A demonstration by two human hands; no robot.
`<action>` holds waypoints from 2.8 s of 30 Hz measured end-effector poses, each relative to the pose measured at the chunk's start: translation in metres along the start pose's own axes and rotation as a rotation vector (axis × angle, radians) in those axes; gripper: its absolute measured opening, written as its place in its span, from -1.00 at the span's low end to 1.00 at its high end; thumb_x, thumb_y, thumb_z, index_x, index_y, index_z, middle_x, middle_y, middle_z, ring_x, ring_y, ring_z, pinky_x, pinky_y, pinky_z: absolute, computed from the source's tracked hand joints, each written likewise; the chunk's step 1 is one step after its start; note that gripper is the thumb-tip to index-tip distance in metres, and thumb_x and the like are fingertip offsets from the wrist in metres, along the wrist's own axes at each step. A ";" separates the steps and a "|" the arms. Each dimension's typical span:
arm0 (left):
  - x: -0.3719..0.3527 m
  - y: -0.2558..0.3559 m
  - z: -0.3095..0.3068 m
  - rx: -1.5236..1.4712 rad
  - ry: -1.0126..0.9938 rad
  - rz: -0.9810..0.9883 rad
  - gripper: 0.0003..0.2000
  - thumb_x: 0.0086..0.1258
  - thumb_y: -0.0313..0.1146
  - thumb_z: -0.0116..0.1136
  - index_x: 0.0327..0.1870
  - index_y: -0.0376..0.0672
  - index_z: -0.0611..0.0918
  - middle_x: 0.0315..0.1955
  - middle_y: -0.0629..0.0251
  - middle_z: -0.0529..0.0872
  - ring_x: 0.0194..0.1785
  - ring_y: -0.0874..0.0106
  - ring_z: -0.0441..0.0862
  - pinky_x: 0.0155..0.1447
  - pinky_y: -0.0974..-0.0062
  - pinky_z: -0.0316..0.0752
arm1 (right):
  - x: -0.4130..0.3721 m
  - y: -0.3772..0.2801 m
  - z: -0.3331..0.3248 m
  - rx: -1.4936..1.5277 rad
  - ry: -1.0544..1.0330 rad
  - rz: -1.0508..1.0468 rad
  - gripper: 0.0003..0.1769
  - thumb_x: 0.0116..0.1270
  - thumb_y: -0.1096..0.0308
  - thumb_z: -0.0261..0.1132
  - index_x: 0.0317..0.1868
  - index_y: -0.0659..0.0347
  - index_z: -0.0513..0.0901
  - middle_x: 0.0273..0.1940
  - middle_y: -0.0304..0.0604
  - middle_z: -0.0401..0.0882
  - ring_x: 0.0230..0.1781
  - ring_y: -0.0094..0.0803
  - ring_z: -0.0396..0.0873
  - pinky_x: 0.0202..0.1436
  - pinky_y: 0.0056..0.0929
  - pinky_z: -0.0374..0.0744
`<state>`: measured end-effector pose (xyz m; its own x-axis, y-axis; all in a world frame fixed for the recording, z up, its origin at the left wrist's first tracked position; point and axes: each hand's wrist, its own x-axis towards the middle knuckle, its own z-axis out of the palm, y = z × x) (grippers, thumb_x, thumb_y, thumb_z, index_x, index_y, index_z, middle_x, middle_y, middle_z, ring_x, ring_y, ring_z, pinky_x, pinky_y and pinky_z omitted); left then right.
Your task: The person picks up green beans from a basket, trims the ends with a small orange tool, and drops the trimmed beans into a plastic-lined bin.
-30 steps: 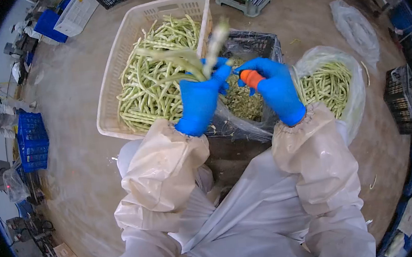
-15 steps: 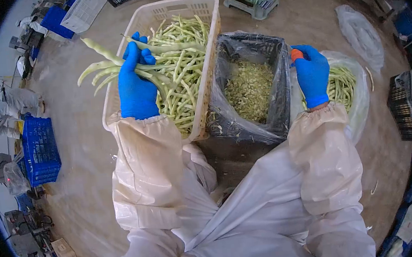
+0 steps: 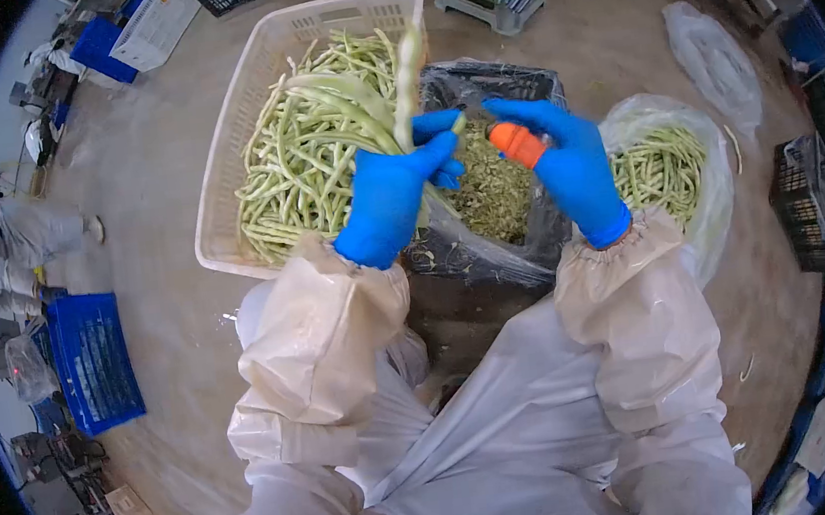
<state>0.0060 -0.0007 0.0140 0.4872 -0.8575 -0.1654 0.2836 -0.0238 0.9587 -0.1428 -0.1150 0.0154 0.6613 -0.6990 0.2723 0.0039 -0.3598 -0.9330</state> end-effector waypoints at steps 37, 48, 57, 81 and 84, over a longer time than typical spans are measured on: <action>0.022 0.050 -0.122 -0.217 0.563 0.391 -0.63 0.28 -0.38 0.21 0.07 -0.30 0.49 -0.27 0.26 0.61 -0.21 0.47 0.60 -0.23 0.61 0.44 | -0.003 0.052 -0.002 -0.517 0.154 -0.032 -0.75 0.17 0.37 0.30 -0.12 0.20 0.63 -0.10 0.04 0.60 -0.08 -0.07 0.55 0.02 -0.21 0.48; 0.006 0.010 -0.014 0.103 -0.145 -0.196 -0.67 0.41 -0.15 0.05 -0.02 -0.21 0.62 -0.50 0.45 0.51 -0.51 0.64 0.41 -0.42 0.67 0.33 | 0.004 0.027 -0.013 -0.234 0.113 -0.050 -0.66 0.22 0.40 0.22 0.03 0.12 0.60 -0.11 -0.04 0.60 -0.07 -0.18 0.56 0.02 -0.30 0.48; 0.006 -0.007 -0.011 0.484 -0.099 -0.166 -0.71 0.22 -0.15 0.28 -0.28 -0.21 0.62 -0.63 0.45 0.48 -0.60 0.64 0.38 -0.53 0.60 0.30 | 0.008 0.035 -0.019 -0.448 0.002 -0.315 -0.67 0.17 0.47 0.20 -0.01 0.14 0.61 -0.22 -0.02 0.58 -0.22 -0.08 0.54 -0.11 -0.23 0.50; 0.005 -0.009 -0.008 0.076 -0.306 -0.165 -0.65 0.43 -0.23 0.00 0.07 -0.32 0.51 -0.23 0.17 0.66 -0.18 0.40 0.61 -0.05 0.46 0.50 | 0.002 0.033 -0.007 0.219 -0.145 0.297 -0.84 0.17 0.40 0.22 -0.25 0.24 0.65 -0.43 -0.13 0.61 -0.47 -0.44 0.50 -0.33 -0.45 0.47; 0.019 -0.004 -0.018 -0.213 -0.049 -0.054 -0.58 0.44 -0.22 -0.04 0.19 -0.33 0.40 -0.05 0.11 0.60 -0.04 0.31 0.59 0.07 0.37 0.49 | -0.009 0.047 0.007 -0.176 -0.222 0.165 -0.77 0.09 0.44 0.22 -0.21 0.20 0.66 -0.37 0.03 0.61 -0.40 -0.15 0.56 -0.21 -0.28 0.50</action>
<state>0.0289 -0.0075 0.0025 0.4275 -0.8819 -0.1987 0.4783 0.0341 0.8775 -0.1433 -0.1214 -0.0322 0.7896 -0.6120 0.0447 -0.2343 -0.3679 -0.8999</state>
